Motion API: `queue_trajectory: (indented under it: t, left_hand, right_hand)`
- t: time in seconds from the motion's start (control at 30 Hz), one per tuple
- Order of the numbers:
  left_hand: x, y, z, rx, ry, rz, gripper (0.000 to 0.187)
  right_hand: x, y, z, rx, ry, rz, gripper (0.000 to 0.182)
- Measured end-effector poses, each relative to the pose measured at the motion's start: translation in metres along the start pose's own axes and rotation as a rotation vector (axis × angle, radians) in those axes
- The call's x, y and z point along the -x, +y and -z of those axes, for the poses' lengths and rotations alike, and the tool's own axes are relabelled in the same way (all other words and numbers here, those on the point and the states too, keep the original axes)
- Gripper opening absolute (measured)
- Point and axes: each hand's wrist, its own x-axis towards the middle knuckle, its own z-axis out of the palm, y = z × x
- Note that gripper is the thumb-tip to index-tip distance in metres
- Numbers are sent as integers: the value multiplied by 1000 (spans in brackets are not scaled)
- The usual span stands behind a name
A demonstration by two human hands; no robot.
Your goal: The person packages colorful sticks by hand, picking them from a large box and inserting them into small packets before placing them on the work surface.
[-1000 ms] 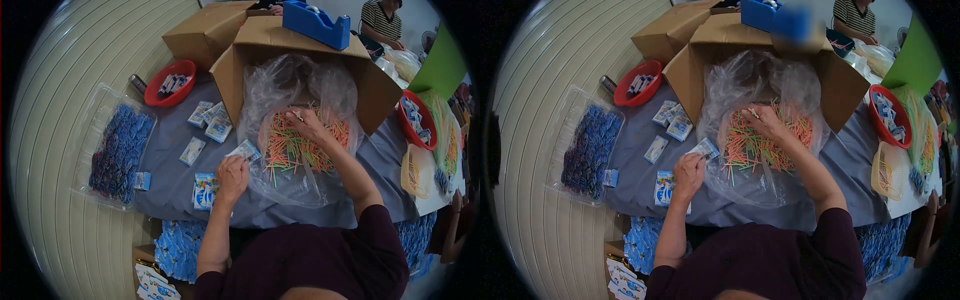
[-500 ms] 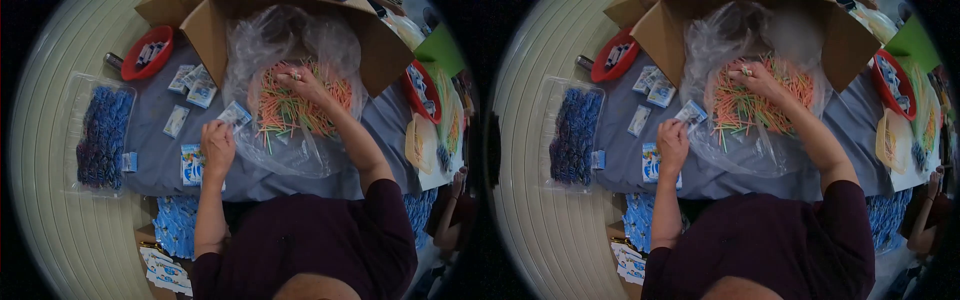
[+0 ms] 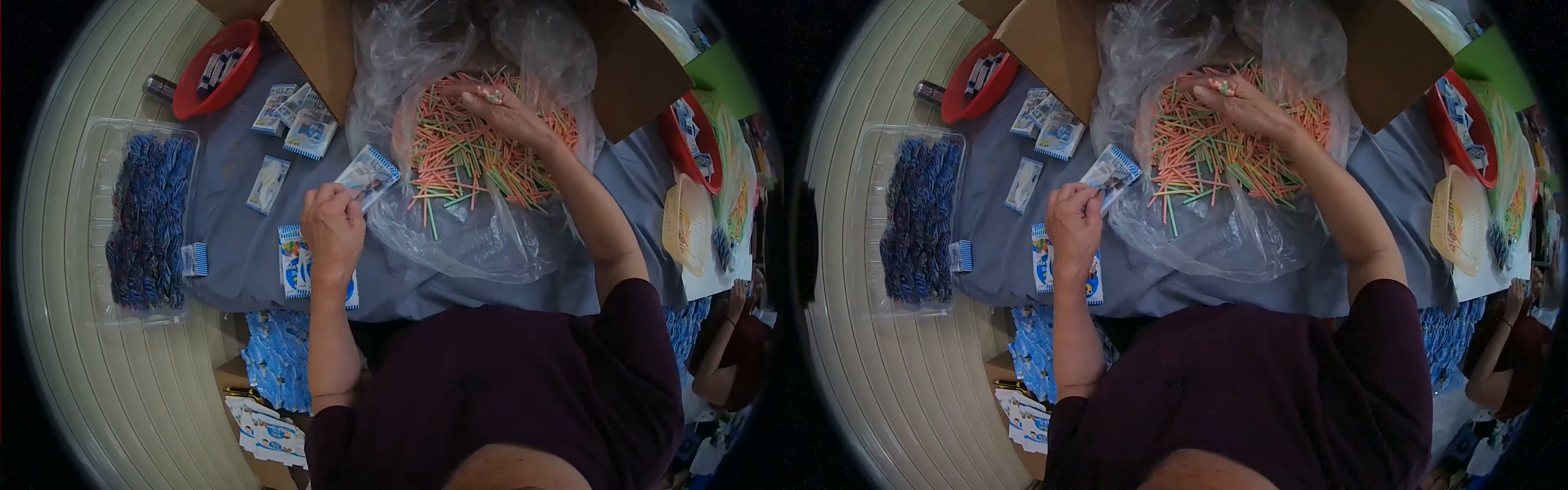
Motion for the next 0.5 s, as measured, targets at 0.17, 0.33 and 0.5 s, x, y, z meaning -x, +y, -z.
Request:
queue_trajectory:
  t: [0.17, 0.33, 0.5]
  left_hand:
    - [-5, 5, -3, 504, 65, 184, 9]
    - [-5, 46, -16, 877, -13, 259, 9]
    - [-4, 64, -23, 1077, -120, 331, 14]
  right_hand:
    - [9, -32, 5, -447, 195, 137, 41]
    - [14, -68, -33, -874, 20, 324, 48]
    - [20, -94, -57, -477, -52, 218, 61]
